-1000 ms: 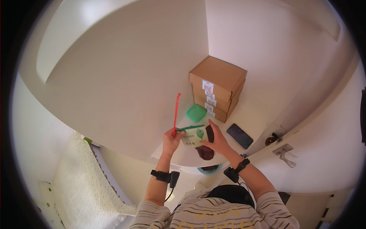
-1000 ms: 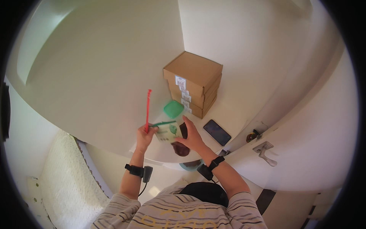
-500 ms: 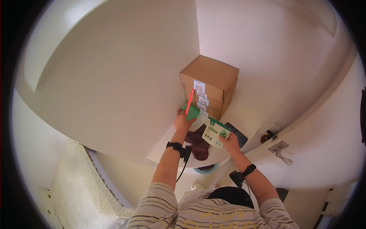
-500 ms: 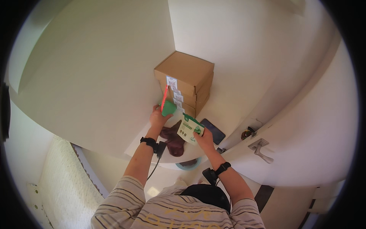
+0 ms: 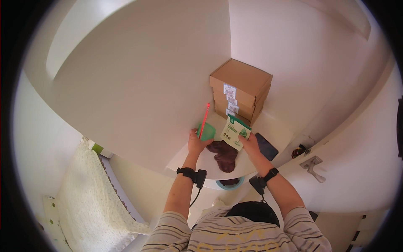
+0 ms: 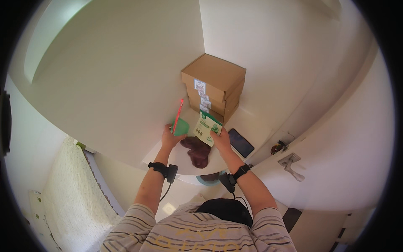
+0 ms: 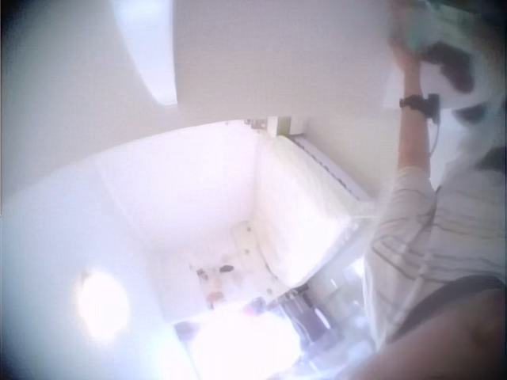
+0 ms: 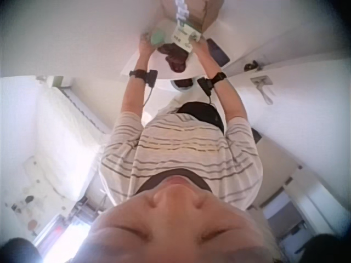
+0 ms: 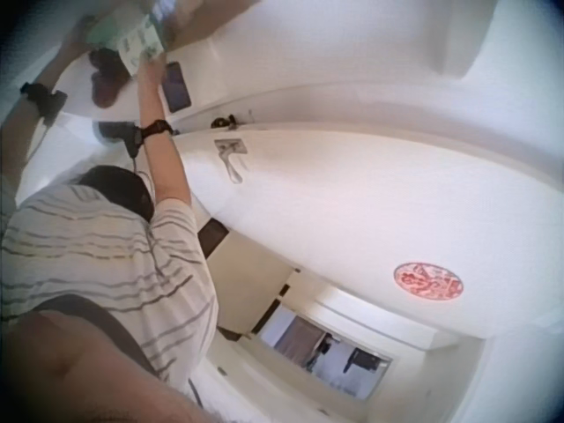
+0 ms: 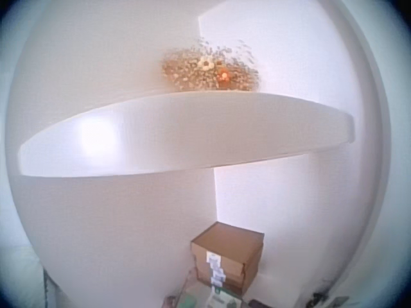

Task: The person picks up a brown cloth from a bowl, carries it in a green bag to a shelf, and uses the cloth to wipe the surfaces of a white corner shelving unit.

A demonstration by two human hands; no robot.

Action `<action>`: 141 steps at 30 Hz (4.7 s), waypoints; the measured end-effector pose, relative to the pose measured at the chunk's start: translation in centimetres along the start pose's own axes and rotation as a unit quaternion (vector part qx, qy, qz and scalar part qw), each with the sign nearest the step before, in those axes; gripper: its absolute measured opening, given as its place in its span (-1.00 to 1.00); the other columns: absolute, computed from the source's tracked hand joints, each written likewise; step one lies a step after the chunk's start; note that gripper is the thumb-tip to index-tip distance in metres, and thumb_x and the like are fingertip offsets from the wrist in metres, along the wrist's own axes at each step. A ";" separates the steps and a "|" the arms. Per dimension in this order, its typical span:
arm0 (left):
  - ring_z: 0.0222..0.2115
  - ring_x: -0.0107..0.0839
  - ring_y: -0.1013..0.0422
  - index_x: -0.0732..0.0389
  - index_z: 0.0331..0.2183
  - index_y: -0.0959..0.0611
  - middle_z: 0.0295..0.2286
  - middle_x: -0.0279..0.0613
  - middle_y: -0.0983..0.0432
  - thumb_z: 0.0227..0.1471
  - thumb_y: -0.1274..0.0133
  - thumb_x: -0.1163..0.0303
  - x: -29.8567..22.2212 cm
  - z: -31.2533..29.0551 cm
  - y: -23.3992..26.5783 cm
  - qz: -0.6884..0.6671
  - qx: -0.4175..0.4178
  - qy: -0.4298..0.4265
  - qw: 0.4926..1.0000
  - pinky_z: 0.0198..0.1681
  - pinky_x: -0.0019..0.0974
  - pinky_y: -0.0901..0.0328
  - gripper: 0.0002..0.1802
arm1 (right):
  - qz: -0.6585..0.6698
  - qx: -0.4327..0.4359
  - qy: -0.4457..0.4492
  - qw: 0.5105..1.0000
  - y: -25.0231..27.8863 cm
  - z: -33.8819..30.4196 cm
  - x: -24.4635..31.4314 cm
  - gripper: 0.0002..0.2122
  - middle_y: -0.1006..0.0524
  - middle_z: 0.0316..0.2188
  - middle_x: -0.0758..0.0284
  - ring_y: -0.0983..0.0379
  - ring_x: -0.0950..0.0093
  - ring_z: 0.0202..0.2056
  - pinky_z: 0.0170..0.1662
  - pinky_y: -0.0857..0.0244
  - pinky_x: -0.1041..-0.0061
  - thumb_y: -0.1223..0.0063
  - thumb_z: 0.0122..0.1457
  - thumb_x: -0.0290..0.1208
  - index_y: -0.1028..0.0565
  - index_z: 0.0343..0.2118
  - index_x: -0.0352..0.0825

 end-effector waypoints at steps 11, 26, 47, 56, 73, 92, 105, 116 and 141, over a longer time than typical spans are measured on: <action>-0.32 -0.23 -0.49 0.26 -0.04 -0.43 -0.21 -0.08 -0.44 -0.51 -0.47 0.20 -12.9 -8.0 7.0 -0.114 -0.054 -0.173 0.977 -0.33 -0.26 -0.42 -0.09 | 0.264 0.146 -0.166 0.939 -4.9 -5.8 5.7 -0.51 -0.42 -0.09 0.34 -0.39 0.45 -0.06 -0.07 -0.35 0.46 -0.09 0.14 -0.40 -0.19 0.11 -0.29; -0.61 -0.48 -0.38 0.34 -0.23 -0.47 -0.55 -0.21 -0.46 0.22 0.28 0.33 -10.1 -8.5 1.1 -0.333 0.133 -0.028 0.933 -0.54 -0.42 -0.28 -0.69 | 0.245 0.151 -0.079 0.954 1.8 -9.0 5.8 -0.50 -0.43 -0.04 0.39 -0.39 0.52 -0.04 -0.01 -0.32 0.43 -0.21 0.06 -0.43 -0.31 0.07 -0.26; -0.45 -0.58 -0.45 0.28 -0.11 -0.55 -0.48 -0.26 -0.56 0.11 0.02 0.47 -17.6 -1.7 9.1 -0.306 0.053 -0.123 0.942 -0.41 -0.46 -0.29 -0.72 | -0.073 -0.006 0.269 0.960 2.2 9.2 27.9 -0.38 -0.41 -0.01 0.23 -0.35 0.41 0.00 0.01 -0.27 0.43 -0.26 0.01 -0.26 -0.26 0.09 -0.41; -0.47 -0.54 -0.50 0.31 -0.21 -0.57 -0.52 -0.21 -0.60 0.05 -0.04 0.48 -17.2 2.7 12.7 -0.297 0.003 -0.159 0.942 -0.40 -0.46 -0.31 -0.78 | -0.284 -0.192 0.295 0.892 3.2 14.4 24.5 -0.25 -0.45 -0.11 0.06 -0.37 0.13 -0.05 -0.02 -0.28 0.25 -0.40 -0.23 -0.16 -0.27 -0.01 -0.44; -0.54 -0.34 -0.54 0.25 -0.31 -0.65 -0.55 -0.13 -0.59 -0.14 -0.23 0.34 -26.2 18.4 6.6 -0.036 -0.033 -0.211 0.976 -0.45 -0.33 -0.41 -0.71 | -0.290 -0.272 0.268 0.878 4.4 10.2 25.3 -0.59 -0.47 -0.33 0.19 -0.41 0.22 -0.22 -0.16 -0.29 0.29 -0.31 -0.12 -0.41 -0.33 -0.23 -0.33; -0.60 -0.41 -0.53 0.33 -0.28 -0.60 -0.51 -0.11 -0.60 -0.02 -0.13 0.42 -28.1 20.0 6.3 -0.114 -0.065 -0.195 0.972 -0.53 -0.35 -0.40 -0.76 | -0.288 -0.227 0.307 0.878 4.0 9.6 24.9 -0.65 -0.47 -0.55 0.29 -0.44 0.29 -0.45 -0.38 -0.31 0.33 -0.33 -0.14 -0.38 -0.36 -0.35 -0.27; -0.39 -0.15 -0.53 0.28 -0.28 -0.63 -0.41 -0.04 -0.59 -0.15 -0.24 0.34 -26.8 18.9 4.9 -0.022 -0.084 -0.256 0.963 -0.29 -0.21 -0.39 -0.67 | -0.242 -0.220 0.333 0.884 5.8 10.3 23.8 -0.63 -0.50 -0.40 0.25 -0.46 0.37 -0.35 -0.26 -0.36 0.41 -0.27 -0.07 -0.43 -0.41 -0.18 -0.33; -0.48 -0.20 -0.53 0.27 -0.42 -0.67 -0.52 -0.08 -0.59 -0.18 -0.21 0.40 -25.6 19.6 5.6 -0.135 -0.109 -0.197 0.965 -0.34 -0.23 -0.41 -0.81 | -0.192 -0.209 0.356 0.890 5.2 8.1 22.7 -0.70 -0.50 -0.30 0.28 -0.46 0.45 -0.29 -0.18 -0.37 0.49 -0.17 0.01 -0.49 -0.42 -0.16 -0.35; 0.01 0.09 -0.21 0.20 -0.02 -0.50 0.01 0.12 -0.30 -0.13 -0.22 0.10 -11.6 -6.7 -1.8 0.037 0.128 -0.321 0.938 0.10 -0.03 -0.13 -0.36 | -0.069 -0.022 0.097 0.993 9.1 0.0 12.9 -0.82 -0.49 -0.37 0.39 -0.39 0.61 -0.42 -0.34 -0.33 0.58 0.00 0.13 -0.44 -0.46 -0.21 -0.36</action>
Point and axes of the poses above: each hand's wrist, its own z-axis towards the middle knuckle, its own y-axis out of the back of the hand, x = y × z, the point moved 6 cm from there along z, towards the middle knuckle
